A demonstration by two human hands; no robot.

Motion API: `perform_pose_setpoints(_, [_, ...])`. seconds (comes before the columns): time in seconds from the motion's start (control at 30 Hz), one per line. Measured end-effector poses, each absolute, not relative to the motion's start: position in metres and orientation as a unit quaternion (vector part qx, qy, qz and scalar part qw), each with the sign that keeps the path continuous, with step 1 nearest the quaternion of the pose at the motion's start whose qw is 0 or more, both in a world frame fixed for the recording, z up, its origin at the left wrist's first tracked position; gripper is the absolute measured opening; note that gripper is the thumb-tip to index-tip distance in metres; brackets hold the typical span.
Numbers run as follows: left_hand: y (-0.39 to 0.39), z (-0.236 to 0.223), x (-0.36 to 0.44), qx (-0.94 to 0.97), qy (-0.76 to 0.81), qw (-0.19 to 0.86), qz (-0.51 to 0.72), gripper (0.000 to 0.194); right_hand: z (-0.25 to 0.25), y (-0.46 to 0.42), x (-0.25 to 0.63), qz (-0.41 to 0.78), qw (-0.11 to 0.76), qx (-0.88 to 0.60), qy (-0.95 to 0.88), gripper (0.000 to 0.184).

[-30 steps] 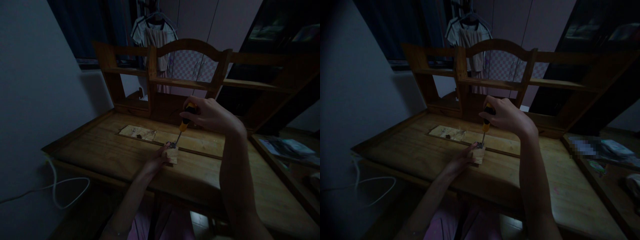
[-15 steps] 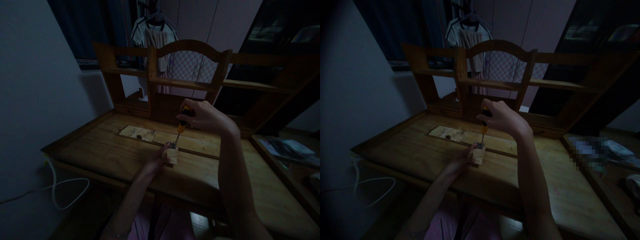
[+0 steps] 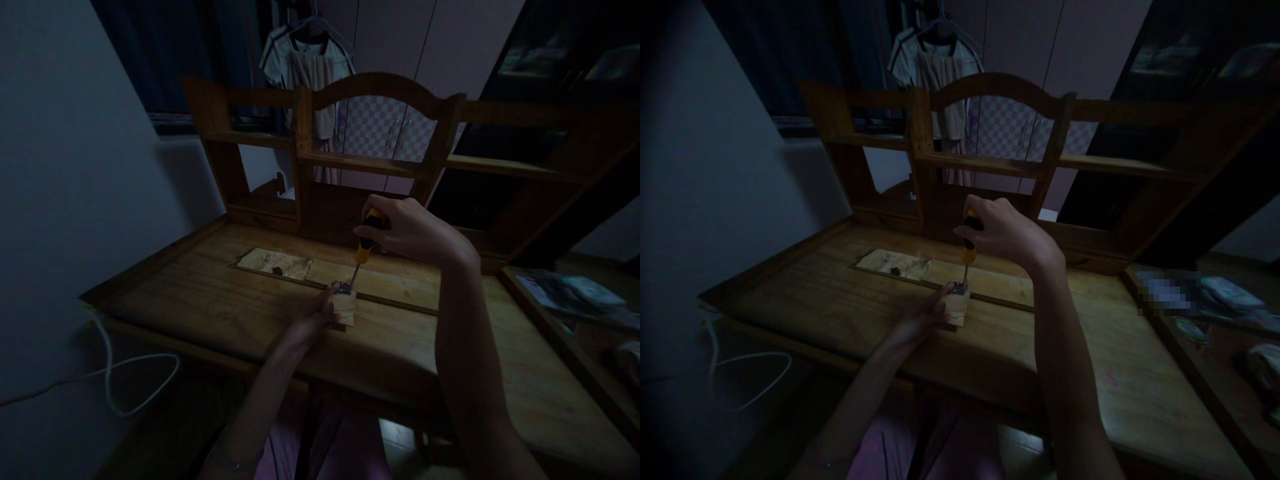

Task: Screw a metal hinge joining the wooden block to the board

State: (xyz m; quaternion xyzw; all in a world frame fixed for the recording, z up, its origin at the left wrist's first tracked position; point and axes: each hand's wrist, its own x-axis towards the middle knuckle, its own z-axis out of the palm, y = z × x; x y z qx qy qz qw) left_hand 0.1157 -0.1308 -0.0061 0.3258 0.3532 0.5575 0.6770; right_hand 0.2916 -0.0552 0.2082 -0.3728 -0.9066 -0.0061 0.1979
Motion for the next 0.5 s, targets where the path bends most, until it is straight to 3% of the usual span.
perform_pose_setpoints(0.5, [-0.136,0.006,0.118,0.328,0.375,0.668,0.553,0.065,0.206,-0.056,0.288,-0.01,0.193,-0.361,-0.912,0.023])
